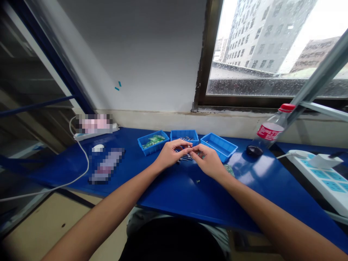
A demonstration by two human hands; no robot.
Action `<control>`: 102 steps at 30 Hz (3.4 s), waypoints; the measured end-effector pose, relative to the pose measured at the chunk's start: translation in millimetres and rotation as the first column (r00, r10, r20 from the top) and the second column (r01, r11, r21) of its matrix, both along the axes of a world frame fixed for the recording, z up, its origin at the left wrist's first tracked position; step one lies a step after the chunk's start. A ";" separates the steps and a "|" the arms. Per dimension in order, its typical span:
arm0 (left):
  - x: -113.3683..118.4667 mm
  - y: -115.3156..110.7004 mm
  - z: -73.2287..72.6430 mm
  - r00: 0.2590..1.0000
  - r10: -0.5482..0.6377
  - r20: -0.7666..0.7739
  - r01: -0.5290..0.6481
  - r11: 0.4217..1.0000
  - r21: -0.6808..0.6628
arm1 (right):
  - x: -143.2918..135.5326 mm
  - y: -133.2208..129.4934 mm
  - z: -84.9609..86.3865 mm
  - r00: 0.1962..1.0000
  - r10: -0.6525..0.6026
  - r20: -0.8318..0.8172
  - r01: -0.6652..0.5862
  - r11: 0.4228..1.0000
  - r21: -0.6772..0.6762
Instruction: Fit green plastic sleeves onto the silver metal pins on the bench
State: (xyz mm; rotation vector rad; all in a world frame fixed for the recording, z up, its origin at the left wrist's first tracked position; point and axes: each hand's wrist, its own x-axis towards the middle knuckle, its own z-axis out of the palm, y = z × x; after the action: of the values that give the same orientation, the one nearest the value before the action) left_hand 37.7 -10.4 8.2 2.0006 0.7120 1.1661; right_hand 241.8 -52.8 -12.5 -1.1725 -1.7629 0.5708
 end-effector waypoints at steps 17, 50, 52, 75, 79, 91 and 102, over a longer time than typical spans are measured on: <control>-0.8 8.0 -2.7 0.986 0.015 0.167 0.022 0.977 -0.214 | -2.0 -3.1 2.3 0.992 0.004 0.126 -0.012 0.998 0.063; -11.5 16.5 -21.0 0.800 0.074 -0.595 0.157 0.932 0.327 | -1.2 19.5 3.9 0.950 -0.135 0.282 0.102 0.986 0.131; -11.2 17.2 -21.7 0.799 0.111 -0.591 0.145 0.919 0.367 | -2.3 13.4 4.9 0.942 -0.120 0.314 0.077 0.986 0.146; -1.3 4.0 -8.6 0.999 -0.012 -0.030 0.009 0.994 -0.107 | -4.2 -0.1 -1.6 0.995 -0.087 0.038 0.085 0.995 0.057; -0.2 3.9 -9.0 0.999 -0.036 -0.022 0.031 0.985 -0.170 | -5.8 -2.9 2.6 0.993 -0.100 0.068 0.094 0.993 0.076; 0.0 -6.8 -2.8 0.989 -0.128 -0.072 0.106 0.962 -0.251 | -0.6 -3.2 4.1 0.989 -0.136 0.056 0.128 0.984 0.127; -3.1 0.8 -10.0 0.988 0.021 -0.154 -0.031 0.998 -0.061 | 0.6 2.2 -0.5 0.996 -0.045 0.083 0.039 0.996 0.076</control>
State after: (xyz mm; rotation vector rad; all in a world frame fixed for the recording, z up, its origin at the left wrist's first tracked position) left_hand 34.5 -9.6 -1.8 2.0488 0.8437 0.9992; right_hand 242.5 -50.6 -13.0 -1.1940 -1.8106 0.4323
